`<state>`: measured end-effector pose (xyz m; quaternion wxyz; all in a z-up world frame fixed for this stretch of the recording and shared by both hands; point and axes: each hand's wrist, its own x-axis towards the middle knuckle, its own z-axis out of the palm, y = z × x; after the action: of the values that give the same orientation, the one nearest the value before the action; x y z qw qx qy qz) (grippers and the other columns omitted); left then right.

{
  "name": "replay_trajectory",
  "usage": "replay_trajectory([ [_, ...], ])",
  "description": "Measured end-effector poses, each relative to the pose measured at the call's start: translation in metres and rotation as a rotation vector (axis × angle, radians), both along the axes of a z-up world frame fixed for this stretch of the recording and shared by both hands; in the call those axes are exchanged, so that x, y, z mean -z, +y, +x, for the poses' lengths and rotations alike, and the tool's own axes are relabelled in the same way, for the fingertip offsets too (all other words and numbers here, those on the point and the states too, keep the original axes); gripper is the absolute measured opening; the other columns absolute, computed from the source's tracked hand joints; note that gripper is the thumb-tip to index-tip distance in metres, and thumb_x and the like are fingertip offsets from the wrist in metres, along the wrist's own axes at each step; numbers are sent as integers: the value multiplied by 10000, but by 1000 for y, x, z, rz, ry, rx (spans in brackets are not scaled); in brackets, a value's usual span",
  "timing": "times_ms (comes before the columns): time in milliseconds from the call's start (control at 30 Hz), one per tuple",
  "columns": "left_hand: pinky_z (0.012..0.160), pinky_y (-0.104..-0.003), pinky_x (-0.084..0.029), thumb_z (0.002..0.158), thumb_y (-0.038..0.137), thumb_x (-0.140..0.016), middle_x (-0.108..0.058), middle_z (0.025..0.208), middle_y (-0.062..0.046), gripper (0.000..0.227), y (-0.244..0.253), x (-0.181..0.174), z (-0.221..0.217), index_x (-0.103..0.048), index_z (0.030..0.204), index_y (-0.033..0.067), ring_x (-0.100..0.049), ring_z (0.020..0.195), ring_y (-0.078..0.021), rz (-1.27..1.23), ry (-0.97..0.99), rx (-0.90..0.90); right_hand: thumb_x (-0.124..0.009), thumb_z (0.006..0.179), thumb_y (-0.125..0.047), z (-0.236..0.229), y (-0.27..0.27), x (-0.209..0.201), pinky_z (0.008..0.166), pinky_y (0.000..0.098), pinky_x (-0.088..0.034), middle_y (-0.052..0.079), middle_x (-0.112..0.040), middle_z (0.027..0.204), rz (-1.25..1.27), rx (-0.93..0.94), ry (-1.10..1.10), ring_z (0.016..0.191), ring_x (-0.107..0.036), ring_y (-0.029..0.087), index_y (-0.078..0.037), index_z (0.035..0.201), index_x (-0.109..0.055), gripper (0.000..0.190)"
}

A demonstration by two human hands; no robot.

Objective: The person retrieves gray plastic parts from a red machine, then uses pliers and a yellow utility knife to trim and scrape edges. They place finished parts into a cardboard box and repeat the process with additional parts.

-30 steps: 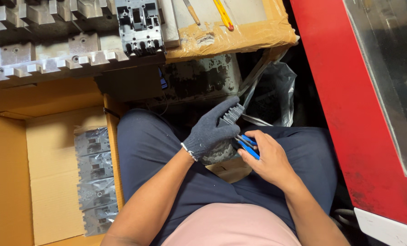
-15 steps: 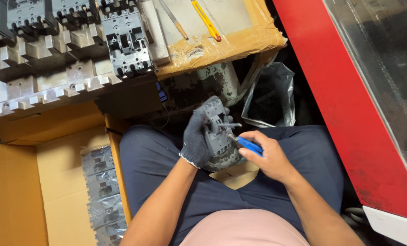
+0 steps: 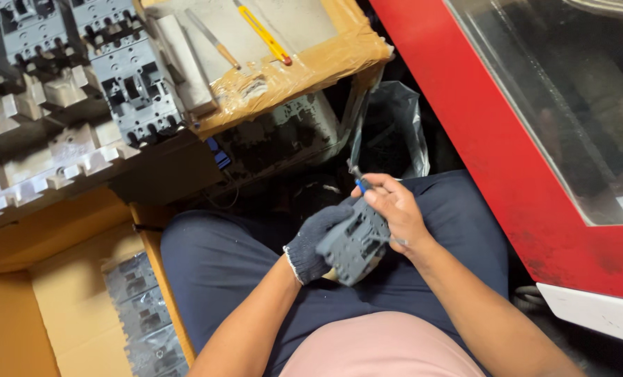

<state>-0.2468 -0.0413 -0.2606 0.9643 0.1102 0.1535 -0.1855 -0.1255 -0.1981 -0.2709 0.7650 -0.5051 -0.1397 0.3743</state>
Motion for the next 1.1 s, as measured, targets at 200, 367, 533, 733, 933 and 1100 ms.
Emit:
replay_trajectory([
  [200, 931, -294, -563, 812, 178, -641, -707, 1262, -73, 819, 10, -18, 9, -363, 1581, 128, -727, 1095, -182, 1443, -109, 90, -641, 1031, -240, 19, 4, -6, 751, 314, -570, 69, -692, 1024, -6, 324, 222, 838, -661, 136, -12, 1220, -594, 300],
  [367, 1011, -327, -497, 728, 142, -808, -610, 1367, -106, 1080, 14, -39, 6, -226, 1636, 99, -609, 1204, -213, 1171, -268, -100, -578, 994, -202, -6, 7, -4, 758, 284, -561, 29, -694, 1042, -135, 424, 186, 890, -653, 105, -63, 1258, -587, 298],
  [533, 1065, -376, -500, 790, 170, -788, -561, 1401, -136, 976, 28, -39, -6, -293, 1624, 61, -597, 1238, -248, 521, -405, -339, -575, 1004, -159, -39, 9, -11, 751, 285, -518, -2, -647, 1148, -153, 155, 19, 953, -623, 89, -99, 1325, -543, 328],
  [733, 1067, -402, -527, 893, 263, -718, -627, 1323, -139, 653, 35, -18, -15, -490, 1456, 22, -653, 1186, -260, 193, -286, -447, -734, 913, -225, -46, 11, -35, 853, 296, -524, 68, -710, 1086, -506, 34, -860, 955, -662, 124, -40, 1332, -565, 488],
  [933, 1002, -423, -555, 952, 326, -662, -699, 1196, -149, 509, 43, -7, -9, -577, 1345, 13, -685, 1100, -270, 238, -223, -503, -754, 859, -246, -48, 11, -64, 786, 302, -540, 74, -710, 1001, -561, 25, -840, 846, -643, 160, -52, 1306, -597, 512],
  [1100, 971, -410, -555, 1010, 327, -638, -686, 1199, -172, 520, 43, -6, -6, -570, 1366, -45, -675, 1070, -272, 227, -215, -519, -766, 811, -216, -53, 11, -84, 747, 341, -539, 114, -670, 1041, -571, -44, -1019, 873, -652, 237, -34, 1238, -600, 493],
])
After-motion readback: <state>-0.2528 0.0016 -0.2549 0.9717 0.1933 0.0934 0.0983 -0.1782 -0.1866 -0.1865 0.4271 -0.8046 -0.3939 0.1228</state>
